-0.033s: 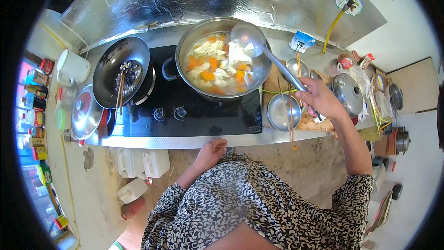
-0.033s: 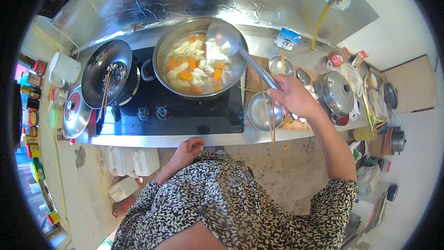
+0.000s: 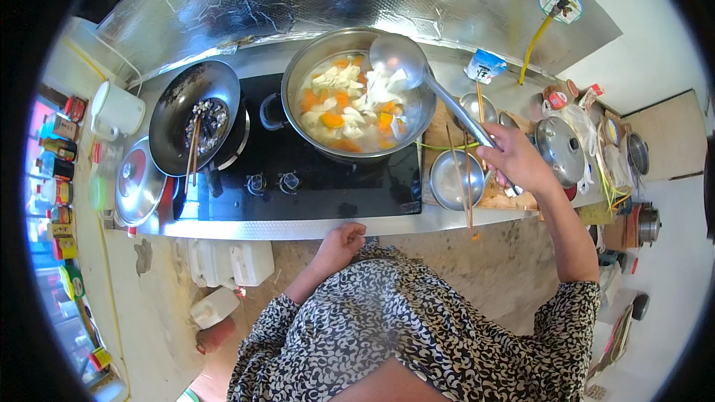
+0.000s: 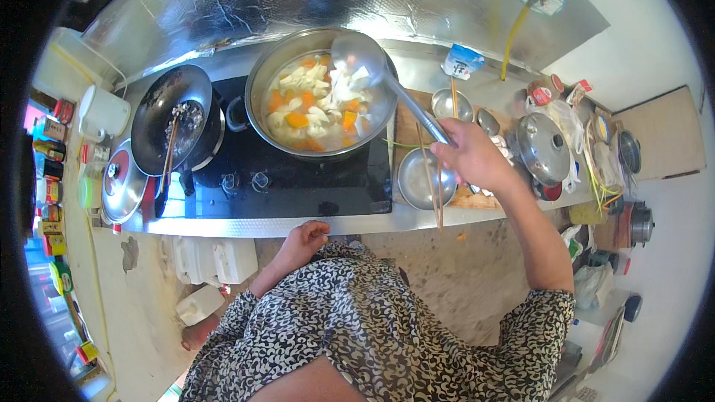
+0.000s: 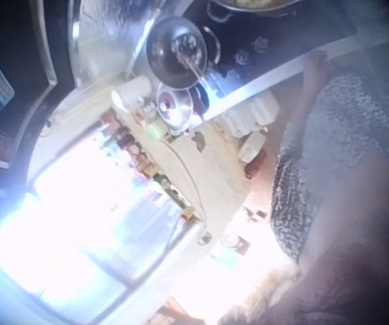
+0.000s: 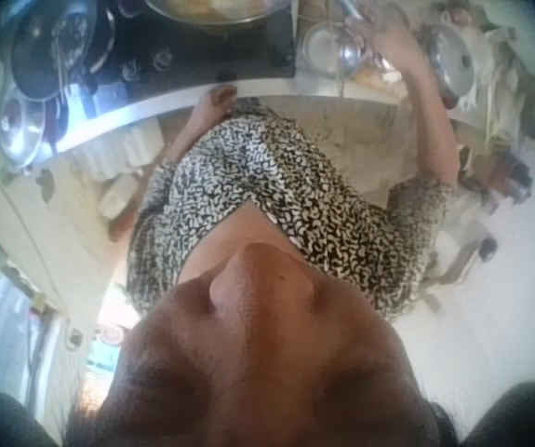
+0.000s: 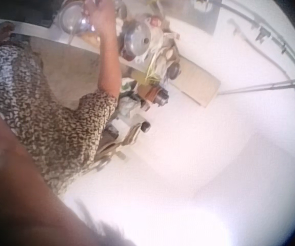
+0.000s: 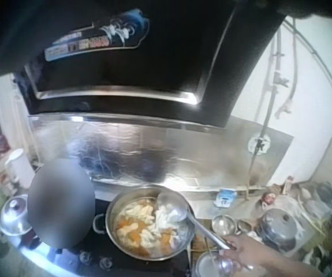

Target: The person retrieves a packet of seasoning, adds it to a pot of boiling soup, stirs the contents, and transfers the soup into a wok. The person then rinses the wok and places it on the stove.

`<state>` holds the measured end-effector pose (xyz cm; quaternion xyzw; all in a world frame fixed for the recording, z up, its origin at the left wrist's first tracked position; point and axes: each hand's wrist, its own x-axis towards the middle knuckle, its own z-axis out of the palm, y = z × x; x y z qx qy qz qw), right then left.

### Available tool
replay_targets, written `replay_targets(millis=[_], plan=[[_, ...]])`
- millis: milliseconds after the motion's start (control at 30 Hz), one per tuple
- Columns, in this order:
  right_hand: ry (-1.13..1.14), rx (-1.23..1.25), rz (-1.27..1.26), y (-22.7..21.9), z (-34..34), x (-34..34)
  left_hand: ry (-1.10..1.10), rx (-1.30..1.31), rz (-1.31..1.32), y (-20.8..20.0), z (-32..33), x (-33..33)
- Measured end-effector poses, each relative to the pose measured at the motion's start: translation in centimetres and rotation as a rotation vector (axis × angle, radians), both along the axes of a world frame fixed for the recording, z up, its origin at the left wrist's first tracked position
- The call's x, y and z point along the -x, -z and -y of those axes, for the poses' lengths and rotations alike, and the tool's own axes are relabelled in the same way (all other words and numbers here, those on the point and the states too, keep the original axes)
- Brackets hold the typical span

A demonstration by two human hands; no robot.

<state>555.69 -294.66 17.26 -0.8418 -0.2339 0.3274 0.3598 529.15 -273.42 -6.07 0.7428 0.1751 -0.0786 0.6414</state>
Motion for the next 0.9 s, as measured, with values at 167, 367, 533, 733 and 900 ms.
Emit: replay_targets(millis=[167, 367, 533, 733, 900], plan=[[-0.082, -0.034, 0.73, 1.5, 1.6, 2.3, 0.038, -0.021, -0.005, 0.2, 0.1, -0.4], [-0.059, -0.034, 0.981, 5.2, 0.4, 6.1, 0.13, -0.044, 0.022, 1.1, 0.3, -1.1], [-0.06, 0.053, 0.774, 6.0, 0.3, 6.4, 0.205, -0.044, 0.01, 0.9, 0.2, -1.6], [-0.055, 0.282, 0.577, 5.2, 0.2, 7.9, 0.28, -0.078, 0.122, 0.6, -0.5, -2.3], [0.06, -0.037, 0.648, 7.1, -1.3, 11.6, 0.272, 0.356, 0.174, -2.7, -0.4, -4.3]])
